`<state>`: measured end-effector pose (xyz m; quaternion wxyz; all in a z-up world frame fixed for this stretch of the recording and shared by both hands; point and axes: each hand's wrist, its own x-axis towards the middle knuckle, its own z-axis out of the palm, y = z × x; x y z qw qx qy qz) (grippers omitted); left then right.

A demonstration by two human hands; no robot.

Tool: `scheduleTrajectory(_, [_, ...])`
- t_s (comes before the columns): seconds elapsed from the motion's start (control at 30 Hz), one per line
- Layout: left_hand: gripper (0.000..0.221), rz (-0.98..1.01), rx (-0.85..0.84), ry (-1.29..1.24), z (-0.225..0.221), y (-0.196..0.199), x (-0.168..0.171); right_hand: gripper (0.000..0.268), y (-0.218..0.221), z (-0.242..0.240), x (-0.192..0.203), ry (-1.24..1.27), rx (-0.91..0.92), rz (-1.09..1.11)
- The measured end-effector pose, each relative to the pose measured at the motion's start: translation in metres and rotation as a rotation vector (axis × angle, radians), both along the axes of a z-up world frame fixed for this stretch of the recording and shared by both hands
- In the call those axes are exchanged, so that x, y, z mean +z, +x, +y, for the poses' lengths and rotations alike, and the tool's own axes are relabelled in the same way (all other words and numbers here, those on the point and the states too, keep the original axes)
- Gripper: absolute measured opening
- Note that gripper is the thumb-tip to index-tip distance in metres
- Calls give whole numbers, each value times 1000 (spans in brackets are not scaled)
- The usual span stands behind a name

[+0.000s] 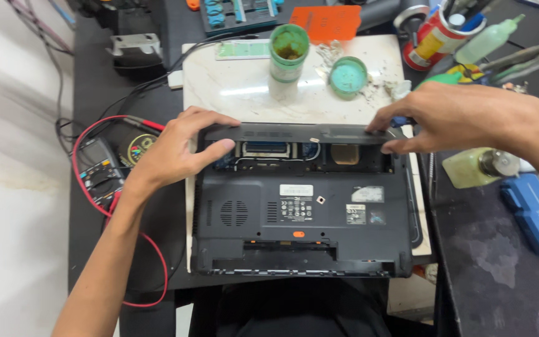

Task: The person secures a plastic cover onto a laptop using a screwdriver, inserts a battery pack, closes the device, and places another laptop onto a work mat.

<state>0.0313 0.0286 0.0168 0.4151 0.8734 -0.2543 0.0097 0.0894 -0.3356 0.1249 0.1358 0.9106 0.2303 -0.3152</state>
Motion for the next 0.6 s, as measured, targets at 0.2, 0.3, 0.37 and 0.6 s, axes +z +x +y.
scheduleTrajectory(0.2, [49,70,-41,43,6,-7,5,58,-5,10,-9,-63,25,24])
scheduleTrajectory(0.3, [55,13,-75,111,8,-14,1,63,-15,11,-20,-154,0,-18])
scheduleTrajectory(0.37, [57,-51,-74,155,6,-16,-5,60,-27,8,-30,-58,89,-105])
scheduleTrajectory(0.6, [70,-66,-47,239,5,-22,-13,42,-53,4,-45,-122,114,-121])
